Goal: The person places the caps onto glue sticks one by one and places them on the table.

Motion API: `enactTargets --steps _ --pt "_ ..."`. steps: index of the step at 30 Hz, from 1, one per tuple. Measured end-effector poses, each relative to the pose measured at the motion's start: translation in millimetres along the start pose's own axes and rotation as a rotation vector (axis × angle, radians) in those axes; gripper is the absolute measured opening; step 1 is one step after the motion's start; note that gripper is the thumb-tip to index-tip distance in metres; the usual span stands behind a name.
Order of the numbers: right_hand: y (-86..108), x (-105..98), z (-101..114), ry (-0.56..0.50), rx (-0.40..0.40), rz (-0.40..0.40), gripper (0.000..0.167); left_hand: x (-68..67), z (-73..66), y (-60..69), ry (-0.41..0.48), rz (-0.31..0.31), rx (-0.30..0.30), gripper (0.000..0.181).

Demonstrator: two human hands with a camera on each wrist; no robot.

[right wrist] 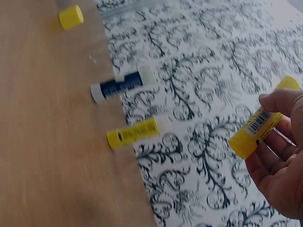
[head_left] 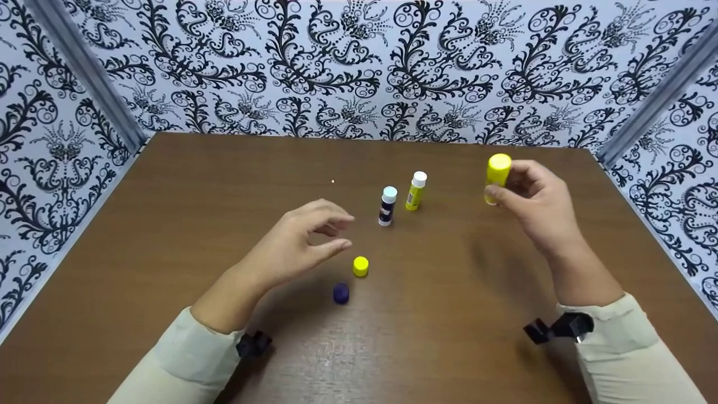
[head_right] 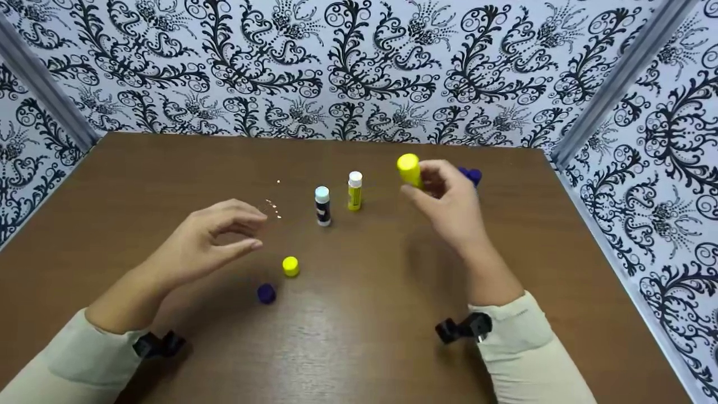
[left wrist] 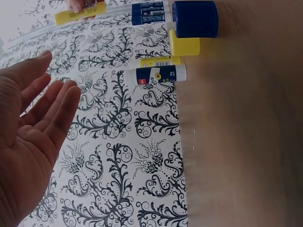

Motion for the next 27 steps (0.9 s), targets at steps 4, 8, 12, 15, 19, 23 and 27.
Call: enactTargets --steps 4,8,12,15,19,23,27 --pt "-8.8 -19 -11 -0.061 0.020 -0.040 0.026 4.8 6.5 4.7 0.022 0.024 -0.045 0.033" --pt "-16.1 -38 -22 -0.109 0.042 -0.089 0.024 9.1 14.5 8.6 0.019 0.068 -0.118 0.035" --pt "-23.5 -51 -30 -0.171 0.063 -0.129 0.024 8.1 18.7 9.2 -0.006 0.092 -0.145 0.038" --pt "-27.6 -59 -35 -0.195 0.083 -0.154 0.023 5.4 20.1 10.3 -0.013 0.098 -0.147 0.040" --pt "-30.7 -68 -41 -0.201 0.111 -0.191 0.024 2.8 22.7 11.9 -0.017 0.103 -0.148 0.039" --pt "-30.8 -76 -47 -0.203 0.125 -0.246 0.026 3.4 26.6 13.7 -0.015 0.119 -0.155 0.038" --pt "-30.8 -84 -53 -0.252 0.126 -0.310 0.027 6.0 30.9 15.1 0.000 0.143 -0.162 0.037"
Point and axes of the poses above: each hand's wrist, its own y-axis away from the middle knuckle, its own x-axis out of the palm, z = x × y, the point moved 7 cm from there along -y, towards the middle knuckle, and after that the axes turned 5 degrees about x, right-handed, at the moved point
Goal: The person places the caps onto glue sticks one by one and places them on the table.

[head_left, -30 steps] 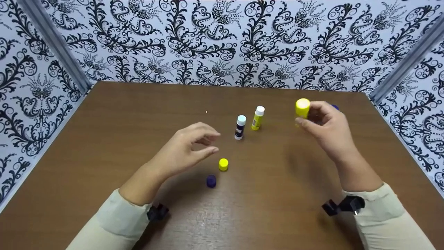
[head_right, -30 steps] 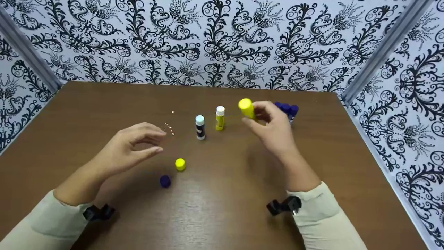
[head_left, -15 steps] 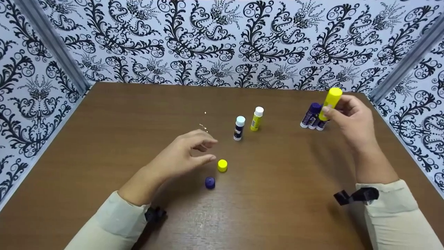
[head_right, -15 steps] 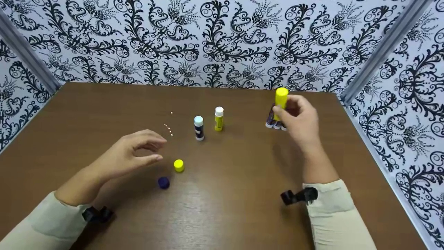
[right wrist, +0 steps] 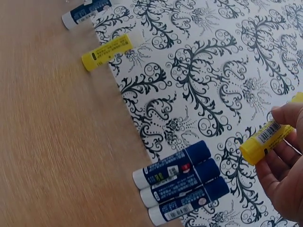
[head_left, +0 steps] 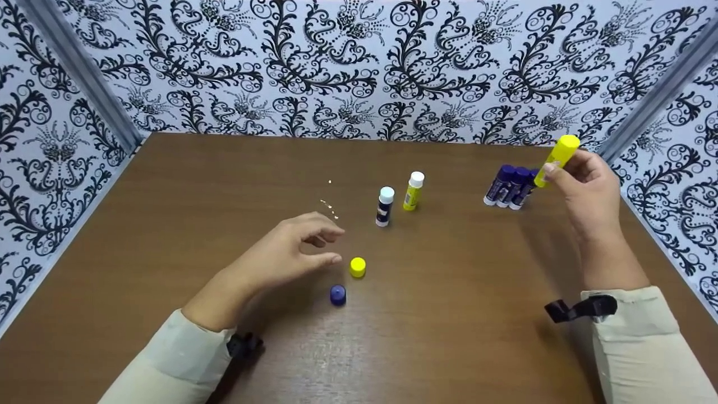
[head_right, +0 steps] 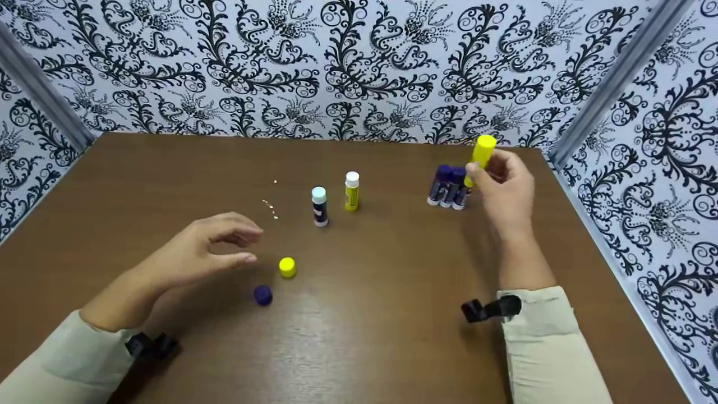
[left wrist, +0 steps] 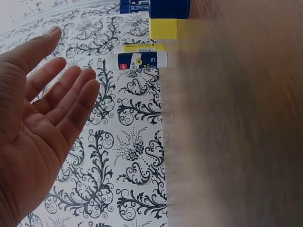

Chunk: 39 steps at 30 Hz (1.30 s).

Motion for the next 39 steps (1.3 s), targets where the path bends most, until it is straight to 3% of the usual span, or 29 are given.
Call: enactTargets --steps 5,10,17,25,31,39 --pt "-4.8 -7 -6 -0.059 0.024 -0.040 0.025 2.8 3.6 0.2 0.011 0.026 -0.011 0.037" --pt "-10.4 -12 -13 -0.116 0.064 -0.076 0.023 7.1 7.9 1.5 0.041 0.074 -0.062 0.041" --pt "-18.7 -22 -27 -0.112 0.088 -0.121 0.024 14.3 12.1 2.7 0.062 0.155 -0.115 0.042" --pt "-26.3 -27 -46 -0.034 0.112 -0.094 0.020 22.4 17.0 5.1 0.059 0.230 -0.122 0.039" --pt "-28.6 -28 -61 0.011 0.151 -0.071 0.021 27.5 19.7 5.7 0.085 0.257 -0.134 0.038" --pt "-30.9 -33 -75 0.045 0.174 -0.029 0.020 33.6 22.2 4.7 0.055 0.293 -0.143 0.037"
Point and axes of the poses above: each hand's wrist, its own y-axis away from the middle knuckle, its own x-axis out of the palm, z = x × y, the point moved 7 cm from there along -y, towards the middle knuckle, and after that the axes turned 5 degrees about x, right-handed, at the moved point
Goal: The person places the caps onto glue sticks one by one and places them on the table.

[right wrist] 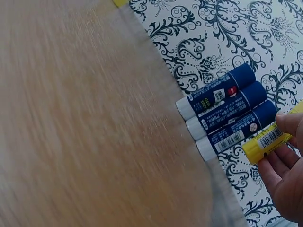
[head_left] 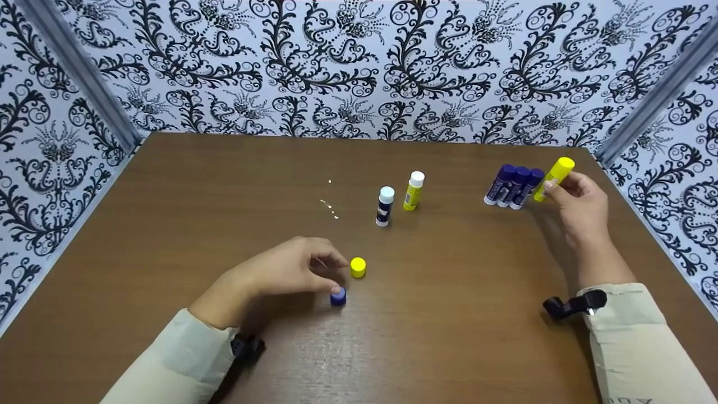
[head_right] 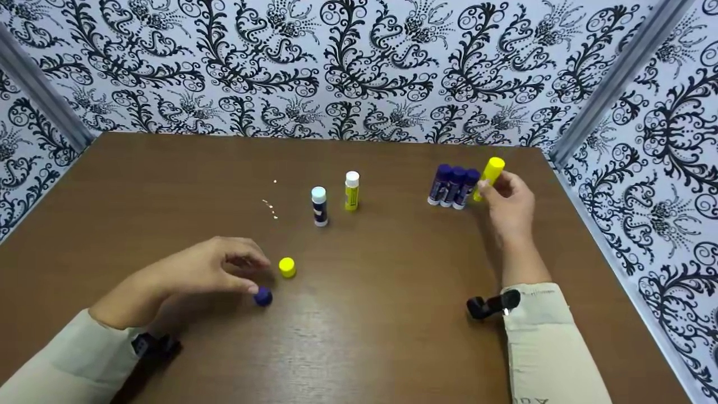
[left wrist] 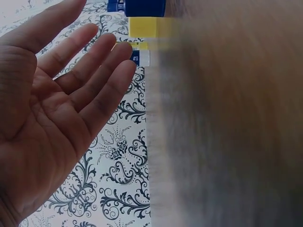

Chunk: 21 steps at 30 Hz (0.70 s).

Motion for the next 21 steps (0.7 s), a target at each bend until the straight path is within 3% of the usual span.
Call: enactTargets --steps 8,21 --pt "-3.7 -1 -9 -0.042 0.031 0.024 0.020 3.6 1.8 -0.1 -0.003 0.047 -0.013 0.036" --pt "-4.4 3 -21 0.034 0.068 0.049 0.021 14.7 2.1 0.7 0.135 0.124 -0.056 0.035"
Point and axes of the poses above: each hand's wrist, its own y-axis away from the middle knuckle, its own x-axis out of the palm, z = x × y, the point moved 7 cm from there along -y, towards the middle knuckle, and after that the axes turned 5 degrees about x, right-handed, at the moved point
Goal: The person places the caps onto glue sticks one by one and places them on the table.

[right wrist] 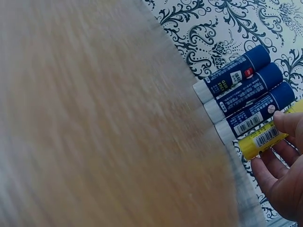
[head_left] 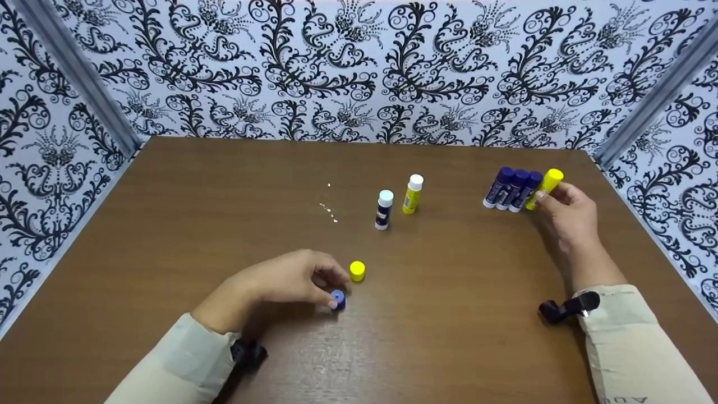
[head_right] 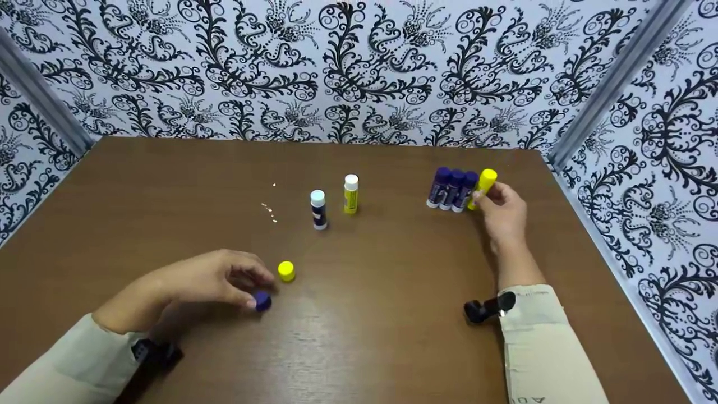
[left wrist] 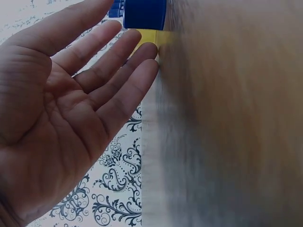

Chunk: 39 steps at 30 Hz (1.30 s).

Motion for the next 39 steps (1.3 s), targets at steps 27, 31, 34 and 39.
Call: enactTargets --steps 27,31,34,39 --pt "0.1 6.3 -8.3 -0.081 0.066 0.119 0.027 5.8 1.4 -2.3 -0.036 0.010 -0.001 0.033" --pt "0.3 6.1 -9.3 -0.071 0.078 0.118 0.028 5.2 0.7 -2.3 -0.056 0.013 0.010 0.031" --pt "0.3 5.2 -10.1 -0.052 0.084 0.112 0.028 4.9 0.2 -2.1 -0.058 0.015 0.013 0.030" --pt "-1.0 6.0 -10.1 -0.078 0.067 0.122 0.022 5.0 -0.3 -2.1 -0.050 0.015 0.012 0.030"
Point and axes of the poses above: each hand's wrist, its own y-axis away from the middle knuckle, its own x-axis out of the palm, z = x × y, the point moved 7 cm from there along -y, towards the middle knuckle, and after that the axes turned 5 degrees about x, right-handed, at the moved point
